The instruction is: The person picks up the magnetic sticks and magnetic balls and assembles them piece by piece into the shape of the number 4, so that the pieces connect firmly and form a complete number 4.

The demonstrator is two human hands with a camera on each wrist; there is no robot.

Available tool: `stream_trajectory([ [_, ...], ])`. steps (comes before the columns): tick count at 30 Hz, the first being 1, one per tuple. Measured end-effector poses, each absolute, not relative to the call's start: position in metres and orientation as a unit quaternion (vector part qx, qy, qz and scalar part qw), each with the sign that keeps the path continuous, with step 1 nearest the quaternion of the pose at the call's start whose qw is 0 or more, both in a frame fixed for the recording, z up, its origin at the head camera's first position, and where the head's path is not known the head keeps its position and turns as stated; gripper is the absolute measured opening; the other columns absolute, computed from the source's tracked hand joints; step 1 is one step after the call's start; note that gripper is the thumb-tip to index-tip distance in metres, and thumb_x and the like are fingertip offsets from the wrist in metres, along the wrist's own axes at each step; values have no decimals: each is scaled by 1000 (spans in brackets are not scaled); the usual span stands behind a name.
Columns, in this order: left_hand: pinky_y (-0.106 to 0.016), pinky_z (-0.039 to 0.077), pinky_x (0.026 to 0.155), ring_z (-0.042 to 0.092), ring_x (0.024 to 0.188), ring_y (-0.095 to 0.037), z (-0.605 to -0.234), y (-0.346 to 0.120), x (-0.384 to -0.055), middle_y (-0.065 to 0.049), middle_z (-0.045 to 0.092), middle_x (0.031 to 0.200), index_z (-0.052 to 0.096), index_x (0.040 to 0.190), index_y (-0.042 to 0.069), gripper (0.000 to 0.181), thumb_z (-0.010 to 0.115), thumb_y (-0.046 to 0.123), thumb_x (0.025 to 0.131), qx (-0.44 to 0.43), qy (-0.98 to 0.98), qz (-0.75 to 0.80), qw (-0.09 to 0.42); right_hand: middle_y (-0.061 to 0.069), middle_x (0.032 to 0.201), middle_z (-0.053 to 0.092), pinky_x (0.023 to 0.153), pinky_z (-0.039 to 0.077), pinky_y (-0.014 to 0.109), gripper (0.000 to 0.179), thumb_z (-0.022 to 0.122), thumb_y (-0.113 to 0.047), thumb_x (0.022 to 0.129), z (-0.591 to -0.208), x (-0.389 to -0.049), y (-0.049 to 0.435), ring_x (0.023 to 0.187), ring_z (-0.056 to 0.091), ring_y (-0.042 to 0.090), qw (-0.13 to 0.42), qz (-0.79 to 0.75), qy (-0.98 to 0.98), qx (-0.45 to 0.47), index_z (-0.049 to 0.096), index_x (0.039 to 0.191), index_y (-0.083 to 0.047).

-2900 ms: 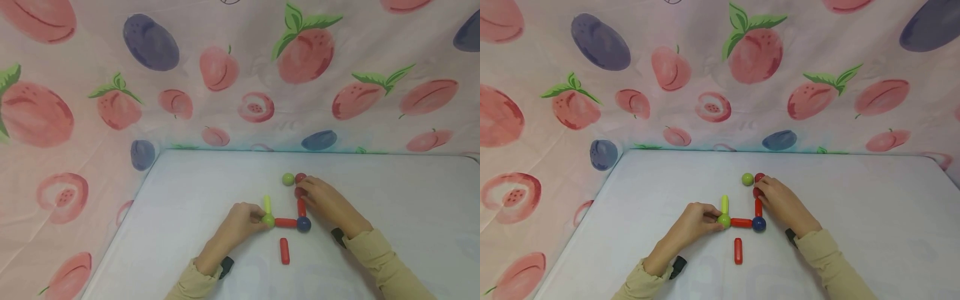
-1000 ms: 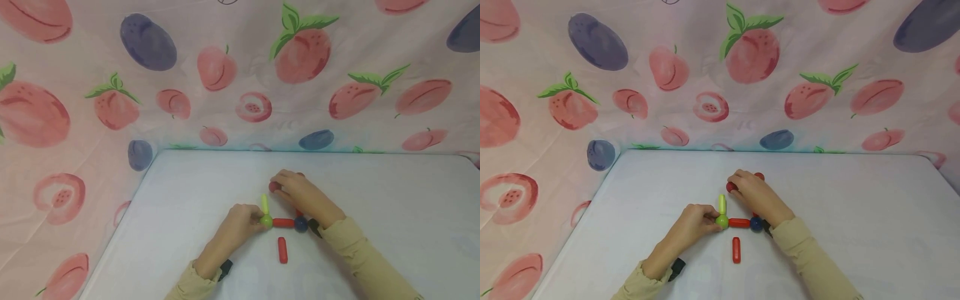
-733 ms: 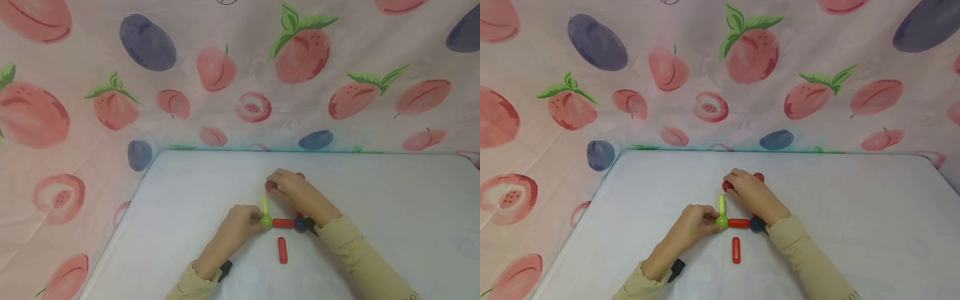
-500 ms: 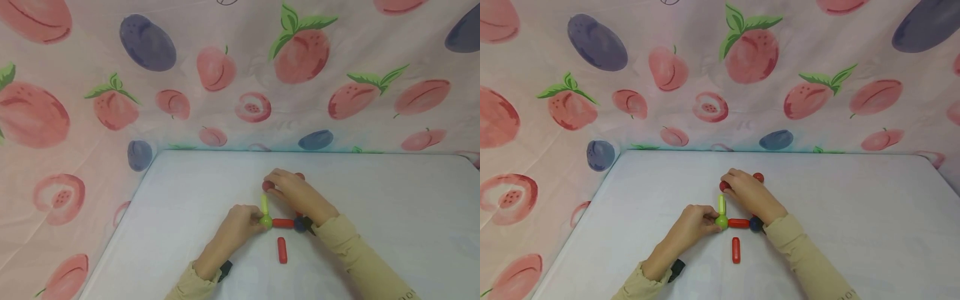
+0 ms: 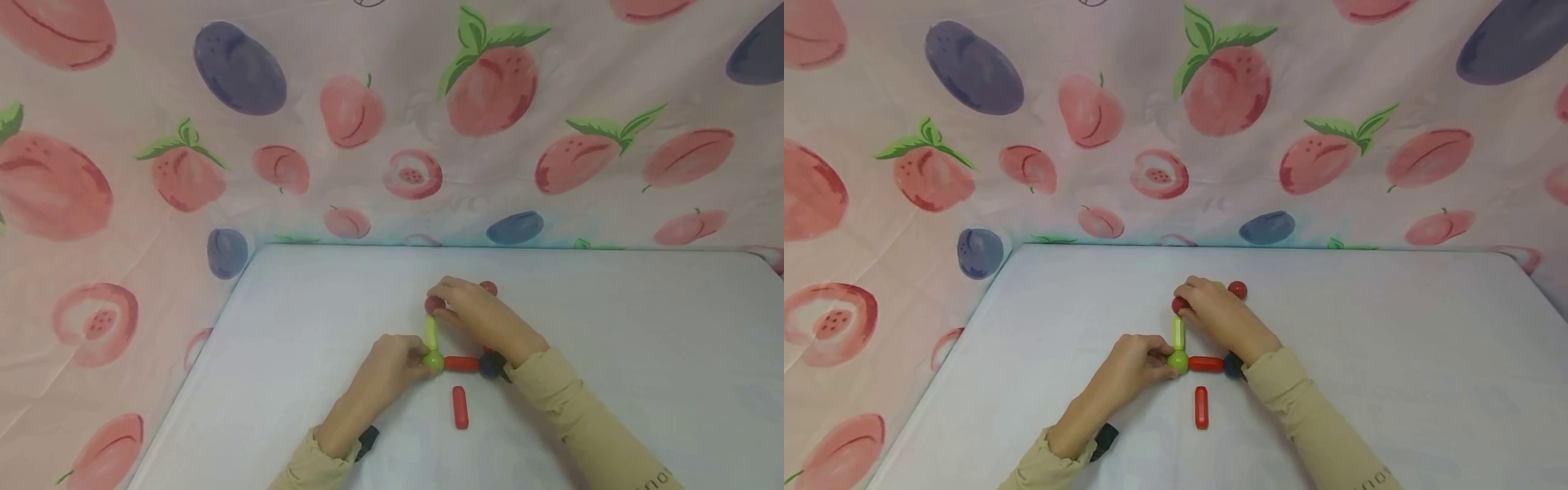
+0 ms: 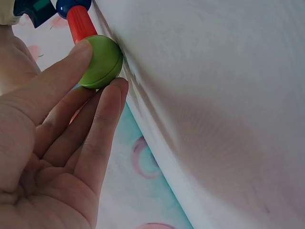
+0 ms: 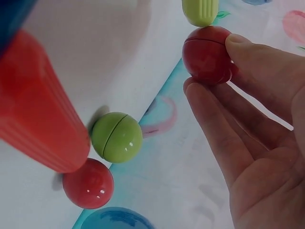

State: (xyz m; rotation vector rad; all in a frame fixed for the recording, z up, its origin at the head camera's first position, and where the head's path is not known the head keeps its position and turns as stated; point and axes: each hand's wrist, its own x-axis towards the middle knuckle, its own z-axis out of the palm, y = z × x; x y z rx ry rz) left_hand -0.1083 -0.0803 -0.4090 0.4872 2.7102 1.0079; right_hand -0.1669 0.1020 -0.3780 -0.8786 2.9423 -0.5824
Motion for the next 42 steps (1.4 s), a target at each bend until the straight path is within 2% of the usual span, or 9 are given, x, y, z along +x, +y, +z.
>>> stream_trajectory([
  [18, -18, 53, 70, 65, 77, -5, -408, -81, -106, -2, 75, 89, 76, 100, 5, 24, 83, 12, 79, 175, 917, 346, 89, 2, 101, 68, 91, 56, 32, 29, 76, -14, 88, -378, -170, 97, 95, 65, 15, 9, -175, 938, -299, 71, 115, -7],
  [34, -18, 55, 73, 69, 81, -7, -409, -81, -107, -4, 76, 93, 75, 101, 4, 24, 82, 11, 79, 179, 915, 351, 87, 4, 108, 68, 95, 54, 38, 34, 75, -17, 89, -382, -171, 97, 102, 64, 20, 41, -159, 946, -280, 67, 121, -7],
  [42, -20, 55, 75, 69, 82, -7, -409, -81, -107, -3, 76, 95, 75, 103, 5, 25, 82, 12, 80, 180, 914, 353, 86, 4, 105, 69, 92, 55, 37, 33, 74, -16, 90, -384, -173, 98, 94, 62, 19, 52, -150, 943, -291, 68, 120, -6],
])
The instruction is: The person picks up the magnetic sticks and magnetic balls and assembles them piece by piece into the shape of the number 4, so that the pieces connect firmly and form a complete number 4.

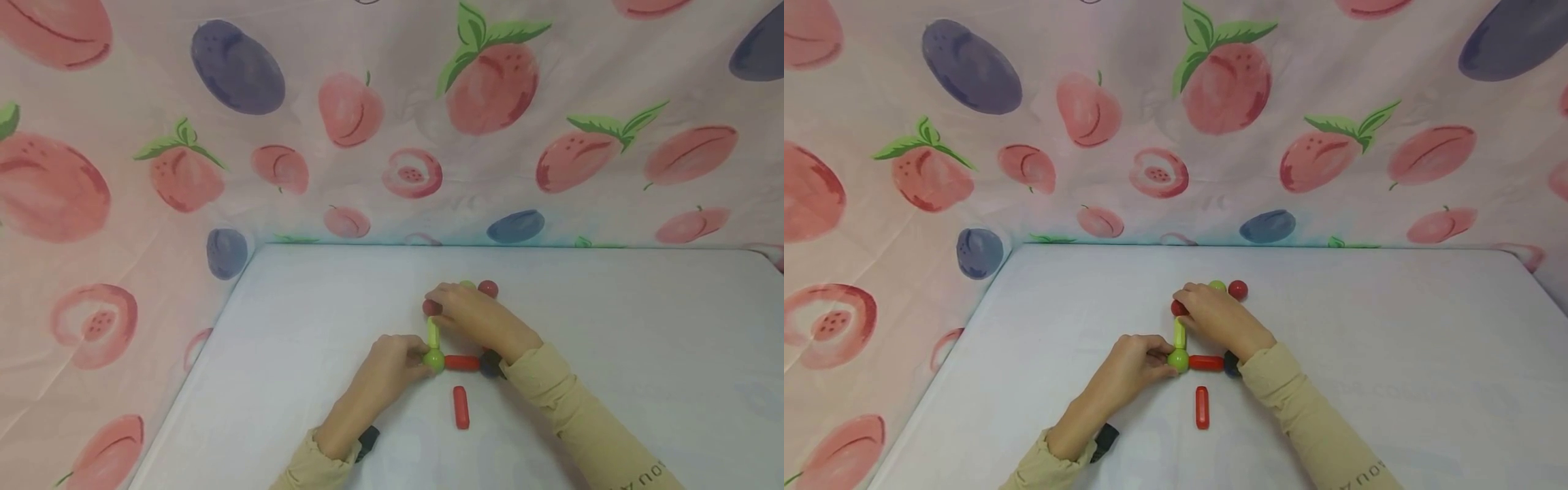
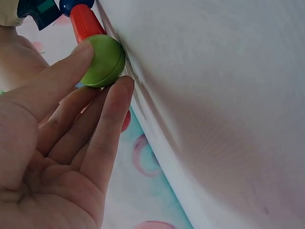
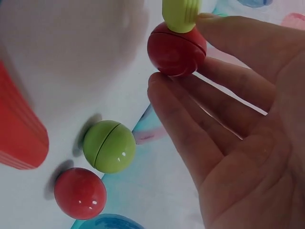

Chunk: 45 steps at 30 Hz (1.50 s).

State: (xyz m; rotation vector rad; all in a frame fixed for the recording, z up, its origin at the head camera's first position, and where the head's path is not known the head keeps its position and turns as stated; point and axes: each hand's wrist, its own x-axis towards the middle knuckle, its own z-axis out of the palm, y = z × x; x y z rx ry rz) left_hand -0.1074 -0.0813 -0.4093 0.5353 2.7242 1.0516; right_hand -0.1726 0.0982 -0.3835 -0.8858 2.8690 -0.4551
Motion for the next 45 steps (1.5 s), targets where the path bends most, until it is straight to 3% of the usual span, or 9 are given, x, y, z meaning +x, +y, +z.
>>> stream_trajectory([
  [18, -21, 54, 76, 66, 84, -8, -407, -81, -109, 0, 75, 97, 74, 107, 7, 28, 81, 19, 82, 178, 922, 333, 87, 6, 108, 67, 94, 55, 37, 31, 75, -15, 89, -384, -173, 104, 102, 63, 21, 34, -147, 941, -303, 68, 118, -4],
  [27, -31, 55, 88, 65, 97, -15, -397, -74, -108, -1, 72, 109, 71, 117, 12, 39, 82, 24, 82, 181, 933, 304, 60, 9, 113, 68, 95, 54, 38, 31, 75, -13, 88, -381, -168, 112, 109, 64, 23, -7, -147, 939, -310, 68, 117, -5],
  [37, -22, 53, 86, 63, 94, -11, -396, -59, -108, 2, 72, 111, 71, 118, 15, 37, 81, 21, 83, 219, 925, 305, 54, 12, 121, 64, 98, 52, 42, 42, 79, -13, 85, -380, -163, 130, 117, 60, 28, -24, -119, 949, -290, 65, 123, -4],
  [45, -17, 53, 85, 65, 96, -9, -396, -46, -108, 5, 73, 111, 72, 118, 17, 35, 81, 22, 84, 243, 915, 314, 68, 12, 119, 64, 99, 52, 43, 36, 77, -11, 86, -389, -168, 143, 116, 58, 29, -46, -137, 946, -289, 66, 120, -3],
])
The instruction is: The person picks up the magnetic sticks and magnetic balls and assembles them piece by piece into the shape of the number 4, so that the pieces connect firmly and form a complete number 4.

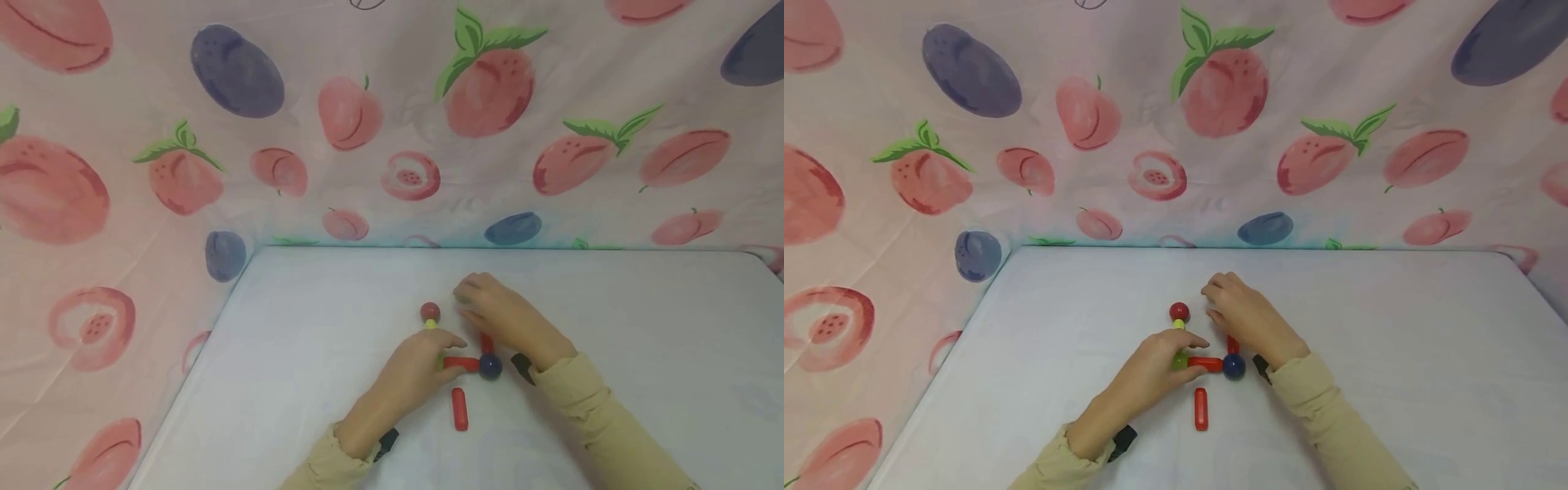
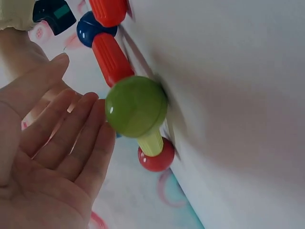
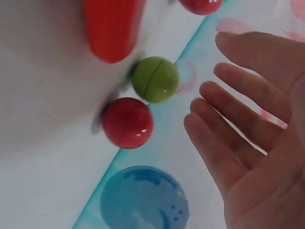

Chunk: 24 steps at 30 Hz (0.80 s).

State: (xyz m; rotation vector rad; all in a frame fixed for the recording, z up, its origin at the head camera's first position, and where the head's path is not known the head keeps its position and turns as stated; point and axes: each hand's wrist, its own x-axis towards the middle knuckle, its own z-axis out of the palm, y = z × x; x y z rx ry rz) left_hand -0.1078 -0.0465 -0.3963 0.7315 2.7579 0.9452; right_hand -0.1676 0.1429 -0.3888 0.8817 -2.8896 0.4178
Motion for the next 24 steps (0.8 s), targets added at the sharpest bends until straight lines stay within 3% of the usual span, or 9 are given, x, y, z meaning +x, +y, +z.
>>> stream_trajectory([
  [8, -14, 51, 83, 63, 94, -5, -398, -38, -111, 8, 74, 106, 74, 116, 19, 33, 81, 21, 84, 279, 908, 304, 69, 16, 115, 63, 97, 52, 47, 33, 74, -5, 86, -396, -174, 156, 111, 57, 33, 69, 164, -946, 271, 66, 118, 3],
  [24, -9, 49, 82, 62, 88, 0, -405, -29, -119, 8, 74, 105, 74, 114, 18, 30, 80, 22, 85, 300, 902, 301, 70, 14, 110, 64, 100, 50, 48, 30, 73, -2, 86, -403, -182, 169, 109, 59, 31, 45, 167, -957, 232, 66, 115, 1],
])
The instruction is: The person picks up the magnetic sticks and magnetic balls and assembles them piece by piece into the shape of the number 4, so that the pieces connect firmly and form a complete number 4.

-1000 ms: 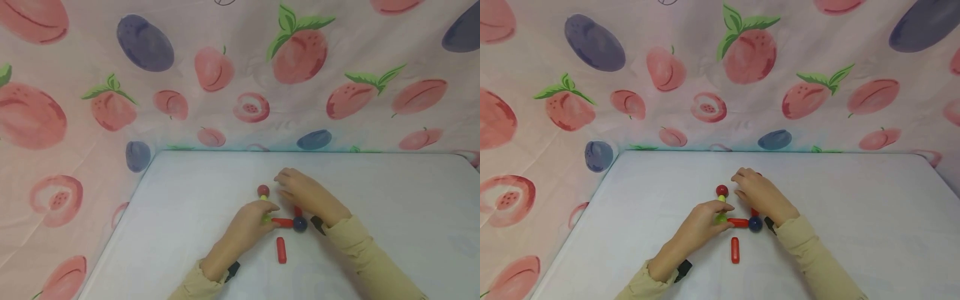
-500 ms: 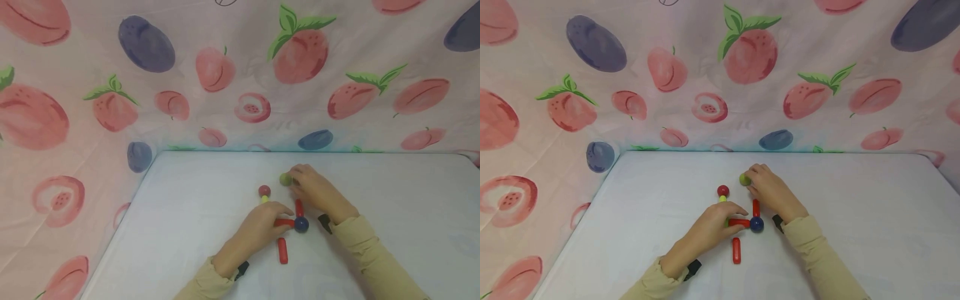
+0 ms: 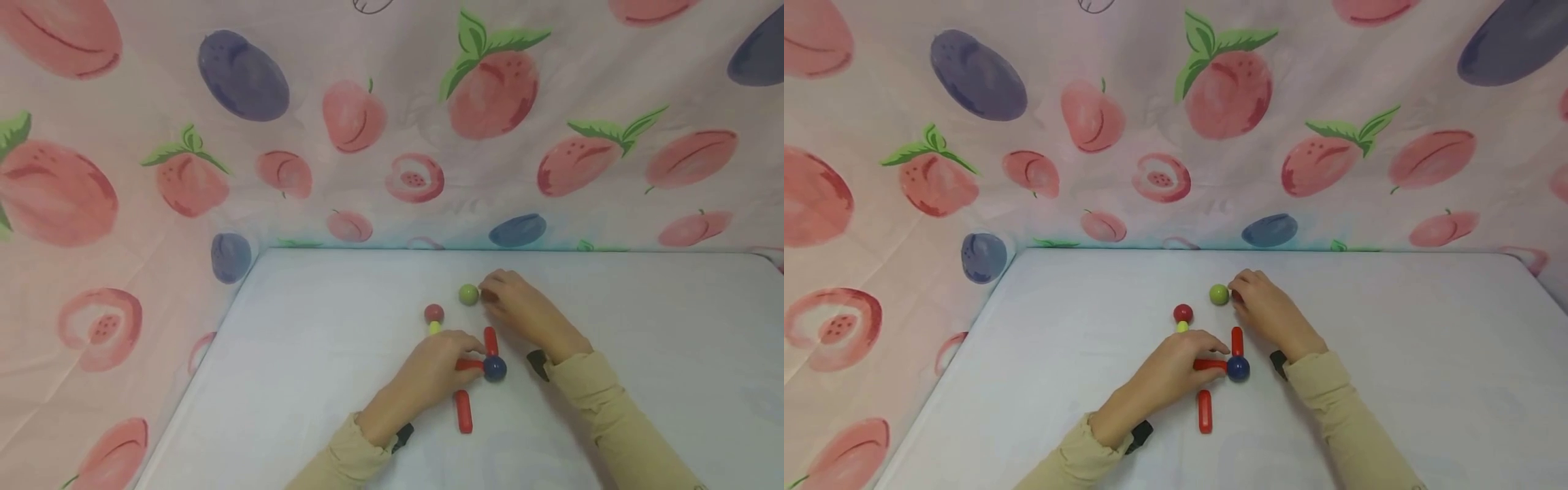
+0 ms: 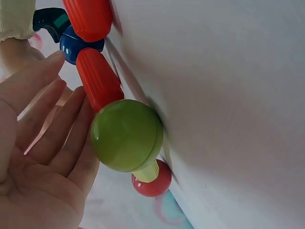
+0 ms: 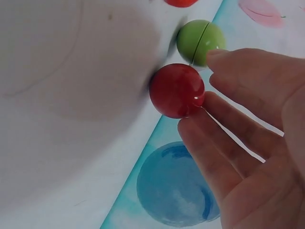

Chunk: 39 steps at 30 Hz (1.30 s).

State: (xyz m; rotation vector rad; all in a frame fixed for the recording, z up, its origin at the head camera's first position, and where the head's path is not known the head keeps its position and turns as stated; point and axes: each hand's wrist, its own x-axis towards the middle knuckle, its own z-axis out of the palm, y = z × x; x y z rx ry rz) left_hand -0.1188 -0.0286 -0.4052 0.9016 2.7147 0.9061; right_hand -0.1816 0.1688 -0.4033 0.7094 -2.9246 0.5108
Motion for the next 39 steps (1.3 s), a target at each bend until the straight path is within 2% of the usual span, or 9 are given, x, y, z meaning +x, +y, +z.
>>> stream_trajectory([
  [9, -11, 50, 83, 65, 95, -1, -405, -21, -123, 9, 74, 102, 73, 111, 18, 28, 80, 25, 85, 299, 902, 298, 91, 12, 105, 66, 99, 50, 47, 21, 73, 2, 86, -407, -187, 173, 105, 61, 30, 53, 179, -953, 237, 70, 107, 1],
  [16, -9, 47, 74, 59, 80, 0, -405, -16, -124, 12, 71, 91, 73, 113, 20, 31, 80, 28, 84, 296, 905, 285, 108, 10, 100, 68, 98, 51, 47, 15, 71, 3, 87, -409, -191, 175, 102, 62, 29, 48, 207, -950, 228, 72, 101, -1],
  [21, -8, 46, 72, 57, 77, 0, -406, -14, -123, 13, 72, 92, 74, 115, 21, 33, 81, 29, 84, 303, 907, 269, 112, 10, 97, 68, 96, 51, 47, 11, 70, 3, 88, -408, -193, 178, 100, 63, 28, 38, 225, -949, 218, 73, 98, -1],
  [39, -7, 46, 70, 57, 77, 0, -407, -11, -121, 10, 75, 96, 75, 113, 17, 32, 82, 25, 82, 296, 907, 274, 119, 12, 99, 70, 94, 52, 50, 17, 71, -2, 89, -407, -193, 183, 100, 66, 32, 16, 257, -947, 192, 73, 104, 2],
])
